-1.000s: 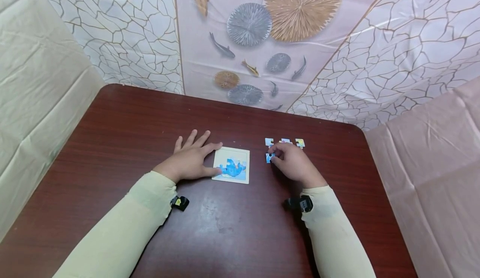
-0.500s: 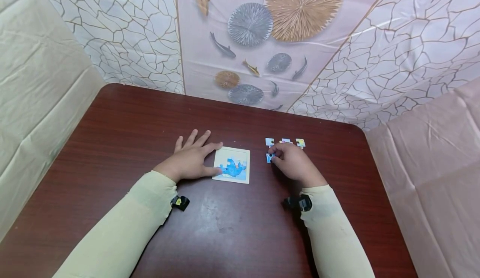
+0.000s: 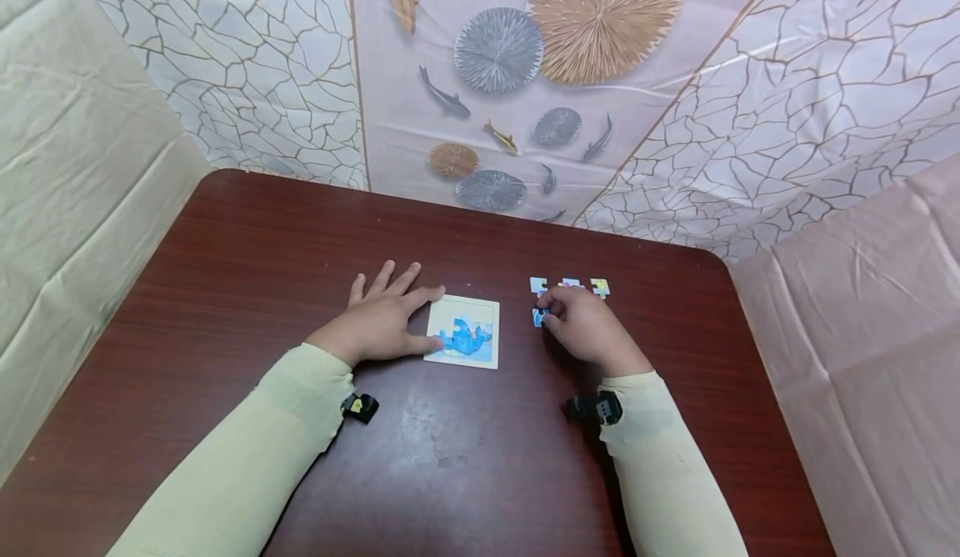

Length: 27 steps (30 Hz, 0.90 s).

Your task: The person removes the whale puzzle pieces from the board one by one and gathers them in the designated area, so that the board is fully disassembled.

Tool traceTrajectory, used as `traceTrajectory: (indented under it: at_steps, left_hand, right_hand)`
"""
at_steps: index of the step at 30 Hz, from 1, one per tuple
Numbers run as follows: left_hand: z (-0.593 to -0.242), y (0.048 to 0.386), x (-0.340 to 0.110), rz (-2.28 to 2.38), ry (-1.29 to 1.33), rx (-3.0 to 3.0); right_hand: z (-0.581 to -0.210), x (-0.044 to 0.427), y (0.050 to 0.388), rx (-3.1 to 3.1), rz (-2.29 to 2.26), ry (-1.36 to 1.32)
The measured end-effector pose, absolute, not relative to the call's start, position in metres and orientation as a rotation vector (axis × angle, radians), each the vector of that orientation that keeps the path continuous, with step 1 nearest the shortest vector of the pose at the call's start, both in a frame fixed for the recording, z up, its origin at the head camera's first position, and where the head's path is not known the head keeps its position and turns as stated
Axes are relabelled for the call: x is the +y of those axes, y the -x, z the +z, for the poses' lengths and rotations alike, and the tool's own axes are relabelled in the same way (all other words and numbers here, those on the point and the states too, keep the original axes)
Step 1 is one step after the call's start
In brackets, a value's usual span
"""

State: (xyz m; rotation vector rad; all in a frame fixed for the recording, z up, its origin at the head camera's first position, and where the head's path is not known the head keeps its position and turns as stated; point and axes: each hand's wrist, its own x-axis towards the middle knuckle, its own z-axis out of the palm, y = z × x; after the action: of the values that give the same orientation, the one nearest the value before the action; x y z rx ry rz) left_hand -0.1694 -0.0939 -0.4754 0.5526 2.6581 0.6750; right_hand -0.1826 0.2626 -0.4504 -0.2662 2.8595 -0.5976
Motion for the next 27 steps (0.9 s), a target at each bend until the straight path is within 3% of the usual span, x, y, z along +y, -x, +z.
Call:
traceTrajectory:
  at_steps: [17,27]
  left_hand:
    - [-0.476,0.17,-0.094,0.679,-0.551,2.659]
    - [-0.475,0.17,-0.094,0.678,-0.545,2.654]
  right_hand:
    - [-0.441,0.261,0.183,2.875,-0.631,0.317]
    - [-0.416,0.223,0.172,2.793,-0.706,0.44]
